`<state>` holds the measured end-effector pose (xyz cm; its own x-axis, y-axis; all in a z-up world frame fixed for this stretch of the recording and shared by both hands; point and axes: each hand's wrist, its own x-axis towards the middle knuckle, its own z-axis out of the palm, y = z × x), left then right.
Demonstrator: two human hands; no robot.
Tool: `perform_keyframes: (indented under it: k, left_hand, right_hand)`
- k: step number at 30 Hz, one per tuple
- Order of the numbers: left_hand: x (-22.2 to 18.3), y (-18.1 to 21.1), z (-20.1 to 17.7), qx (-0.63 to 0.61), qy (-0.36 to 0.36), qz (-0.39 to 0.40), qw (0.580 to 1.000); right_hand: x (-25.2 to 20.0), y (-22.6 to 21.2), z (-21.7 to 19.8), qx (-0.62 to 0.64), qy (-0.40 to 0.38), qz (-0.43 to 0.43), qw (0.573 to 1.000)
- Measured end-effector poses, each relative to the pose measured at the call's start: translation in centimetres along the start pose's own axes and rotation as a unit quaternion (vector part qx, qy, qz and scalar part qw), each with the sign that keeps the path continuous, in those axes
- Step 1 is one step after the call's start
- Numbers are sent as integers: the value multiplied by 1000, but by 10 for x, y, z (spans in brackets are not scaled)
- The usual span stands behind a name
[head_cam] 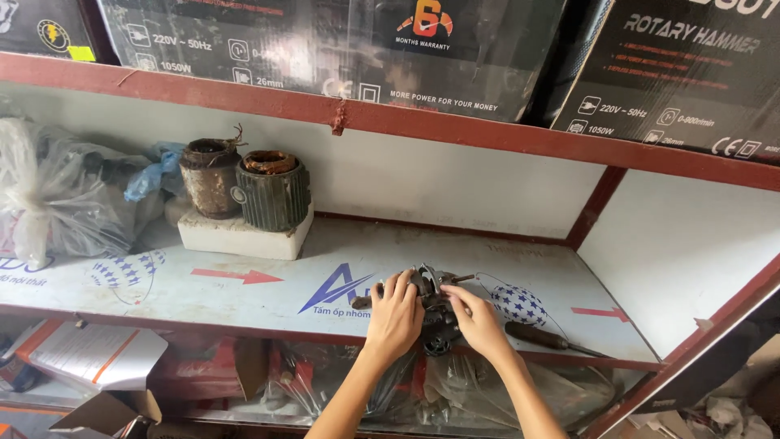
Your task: The person uses a screwdriver and a wrench to disassemble a motor component before moving to a different area to pack large light bulbs into cardboard boxes.
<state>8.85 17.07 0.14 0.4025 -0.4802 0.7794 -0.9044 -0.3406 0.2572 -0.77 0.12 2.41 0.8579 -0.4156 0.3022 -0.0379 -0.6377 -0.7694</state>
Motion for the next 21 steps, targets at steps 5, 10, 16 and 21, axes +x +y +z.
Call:
perform_keyframes:
  k: [5, 10, 16, 21]
  left_hand:
    - [-3, -4, 9, 13, 8, 16, 1000]
    - [-2, -13, 13, -110, 101, -105, 983]
    - [-4, -3, 4, -50, 144, -62, 986]
    - [-5, -2, 5, -55, 171, -71, 981]
  right_hand:
    - [-7, 13, 1, -47, -1, -99, 994]
    - [-12, 24, 5, -14, 9, -123, 992]
    - [-17, 26, 4, 40, 25, -62, 997]
    - [-34, 27, -11, -87, 92, -76, 989]
